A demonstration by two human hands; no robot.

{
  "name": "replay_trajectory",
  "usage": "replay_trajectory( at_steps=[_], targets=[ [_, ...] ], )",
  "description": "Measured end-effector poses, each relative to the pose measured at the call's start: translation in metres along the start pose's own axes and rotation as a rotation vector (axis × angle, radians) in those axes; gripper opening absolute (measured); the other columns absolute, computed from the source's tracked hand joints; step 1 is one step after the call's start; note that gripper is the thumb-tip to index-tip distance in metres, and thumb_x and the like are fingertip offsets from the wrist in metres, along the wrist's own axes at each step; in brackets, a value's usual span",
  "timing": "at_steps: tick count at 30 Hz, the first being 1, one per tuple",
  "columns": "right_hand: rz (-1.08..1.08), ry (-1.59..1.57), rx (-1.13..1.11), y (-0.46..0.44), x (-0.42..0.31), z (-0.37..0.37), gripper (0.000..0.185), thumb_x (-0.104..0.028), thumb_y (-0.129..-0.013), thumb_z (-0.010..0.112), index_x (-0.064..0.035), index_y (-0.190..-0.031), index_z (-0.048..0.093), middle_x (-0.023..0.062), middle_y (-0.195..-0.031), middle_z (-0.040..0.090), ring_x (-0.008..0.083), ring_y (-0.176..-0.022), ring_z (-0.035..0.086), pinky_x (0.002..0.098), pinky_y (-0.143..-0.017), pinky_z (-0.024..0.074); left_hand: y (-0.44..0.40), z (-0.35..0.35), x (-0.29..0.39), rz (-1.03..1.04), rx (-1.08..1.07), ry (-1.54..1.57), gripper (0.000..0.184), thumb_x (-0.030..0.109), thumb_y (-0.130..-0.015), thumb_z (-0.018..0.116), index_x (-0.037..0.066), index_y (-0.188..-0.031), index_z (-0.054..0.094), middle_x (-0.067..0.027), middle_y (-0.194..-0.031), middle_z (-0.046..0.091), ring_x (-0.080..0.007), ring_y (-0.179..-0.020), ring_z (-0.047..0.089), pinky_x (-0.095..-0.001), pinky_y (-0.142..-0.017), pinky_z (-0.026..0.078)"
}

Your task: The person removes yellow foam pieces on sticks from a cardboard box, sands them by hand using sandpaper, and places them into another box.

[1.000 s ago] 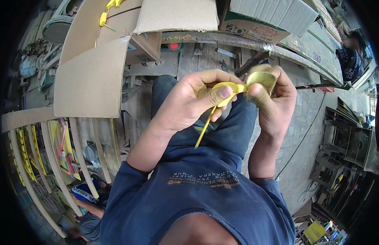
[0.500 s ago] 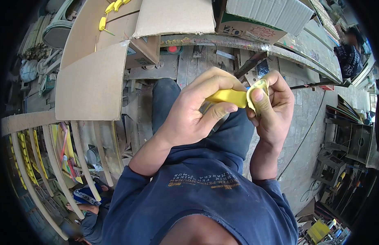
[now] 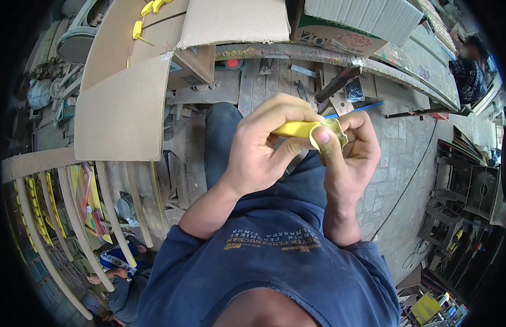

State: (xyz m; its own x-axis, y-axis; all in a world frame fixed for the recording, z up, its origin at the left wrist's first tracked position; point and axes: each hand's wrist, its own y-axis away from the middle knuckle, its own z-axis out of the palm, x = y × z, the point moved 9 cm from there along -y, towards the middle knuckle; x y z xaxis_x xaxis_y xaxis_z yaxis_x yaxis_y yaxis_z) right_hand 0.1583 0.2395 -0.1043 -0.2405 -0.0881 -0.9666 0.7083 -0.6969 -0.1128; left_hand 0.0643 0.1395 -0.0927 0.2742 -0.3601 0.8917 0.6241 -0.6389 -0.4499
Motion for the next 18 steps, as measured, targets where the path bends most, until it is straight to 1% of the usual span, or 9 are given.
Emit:
replay_trajectory(
  at_steps=[2,4,6,7,9,12,14,15,18],
  targets=[
    [-0.030,0.045,0.040,-0.008,-0.001,-0.007,0.026,-0.003,-0.079,0.073,-0.0038,-0.084,0.048,-0.0015,-0.077,0.052,0.0013,-0.069,0.047,0.0160,-0.059,0.0356,0.003,0.008,-0.006,-0.034,-0.056,0.053,0.026,0.018,-0.081,0.071,-0.003,-0.094,0.062,-0.0098,-0.095,0.059,-0.0173,-0.082,0.058,-0.0261,-0.070,0.047],
    [-0.076,0.088,0.082,-0.010,-0.004,-0.011,0.025,-0.003,-0.079,0.073,-0.0040,-0.084,0.048,-0.0014,-0.078,0.052,0.0014,-0.070,0.047,0.0161,-0.060,0.0357,0.002,0.013,-0.002,-0.006,-0.063,0.045,0.025,0.017,-0.082,0.070,-0.003,-0.096,0.062,-0.0098,-0.095,0.059,-0.0171,-0.084,0.058,-0.0257,-0.072,0.046],
    [-0.081,0.024,0.119,-0.006,0.001,-0.011,0.024,-0.003,-0.079,0.073,-0.0041,-0.085,0.049,-0.0019,-0.076,0.053,0.0012,-0.066,0.046,0.0154,-0.057,0.0348,0.000,0.010,-0.002,-0.042,-0.003,0.108,0.025,0.016,-0.083,0.069,-0.003,-0.098,0.061,-0.0096,-0.096,0.058,-0.0167,-0.086,0.057,-0.0251,-0.074,0.046],
    [-0.071,-0.027,0.088,-0.001,0.005,-0.010,0.024,-0.002,-0.079,0.072,-0.0039,-0.085,0.049,-0.0022,-0.075,0.053,0.0011,-0.065,0.046,0.0151,-0.057,0.0345,-0.002,0.009,-0.002,-0.037,-0.001,0.105,0.025,0.016,-0.083,0.069,-0.003,-0.098,0.061,-0.0096,-0.096,0.058,-0.0167,-0.086,0.057,-0.0251,-0.074,0.046],
    [-0.062,-0.036,0.087,-0.002,0.003,-0.009,0.024,-0.002,-0.079,0.072,-0.0041,-0.085,0.048,-0.0026,-0.075,0.052,0.0012,-0.066,0.046,0.0151,-0.058,0.0346,-0.002,0.009,0.004,0.035,-0.015,0.063,0.025,0.015,-0.084,0.068,-0.004,-0.100,0.061,-0.0094,-0.097,0.057,-0.0163,-0.088,0.056,-0.0250,-0.076,0.045],
    [-0.068,-0.016,0.113,-0.006,-0.001,-0.012,0.025,-0.002,-0.079,0.071,-0.0046,-0.084,0.047,-0.0028,-0.076,0.051,0.0010,-0.067,0.045,0.0150,-0.059,0.0346,0.002,0.012,-0.003,-0.068,0.004,0.133,0.025,0.015,-0.084,0.068,-0.003,-0.100,0.061,-0.0089,-0.097,0.057,-0.0161,-0.088,0.056,-0.0251,-0.076,0.045],
    [-0.090,0.031,0.139,-0.006,0.001,-0.011,0.024,-0.002,-0.080,0.071,-0.0046,-0.084,0.048,-0.0032,-0.073,0.052,0.0008,-0.065,0.046,0.0147,-0.057,0.0344,0.002,0.012,-0.003,-0.064,0.011,0.133,0.025,0.016,-0.084,0.068,-0.003,-0.099,0.061,-0.0087,-0.098,0.056,-0.0154,-0.087,0.056,-0.0247,-0.075,0.045],
    [-0.031,-0.096,0.122,0.001,0.006,-0.008,0.024,-0.001,-0.079,0.071,-0.0042,-0.085,0.049,-0.0026,-0.074,0.053,0.0012,-0.066,0.047,0.0150,-0.058,0.0353,0.000,0.010,-0.004,-0.062,0.021,0.134,0.025,0.016,-0.085,0.068,-0.003,-0.099,0.061,-0.0084,-0.098,0.056,-0.0146,-0.086,0.055,-0.0243,-0.075,0.045],
    [0.007,-0.174,0.094,0.000,0.001,-0.005,0.023,0.000,-0.079,0.071,-0.0039,-0.085,0.049,-0.0022,-0.077,0.053,0.0012,-0.070,0.047,0.0150,-0.060,0.0355,0.003,0.016,-0.008,-0.100,0.005,0.238,0.025,0.018,-0.085,0.068,-0.003,-0.097,0.060,-0.0071,-0.097,0.055,-0.0125,-0.083,0.054,-0.0231,-0.073,0.044]
  ],
)
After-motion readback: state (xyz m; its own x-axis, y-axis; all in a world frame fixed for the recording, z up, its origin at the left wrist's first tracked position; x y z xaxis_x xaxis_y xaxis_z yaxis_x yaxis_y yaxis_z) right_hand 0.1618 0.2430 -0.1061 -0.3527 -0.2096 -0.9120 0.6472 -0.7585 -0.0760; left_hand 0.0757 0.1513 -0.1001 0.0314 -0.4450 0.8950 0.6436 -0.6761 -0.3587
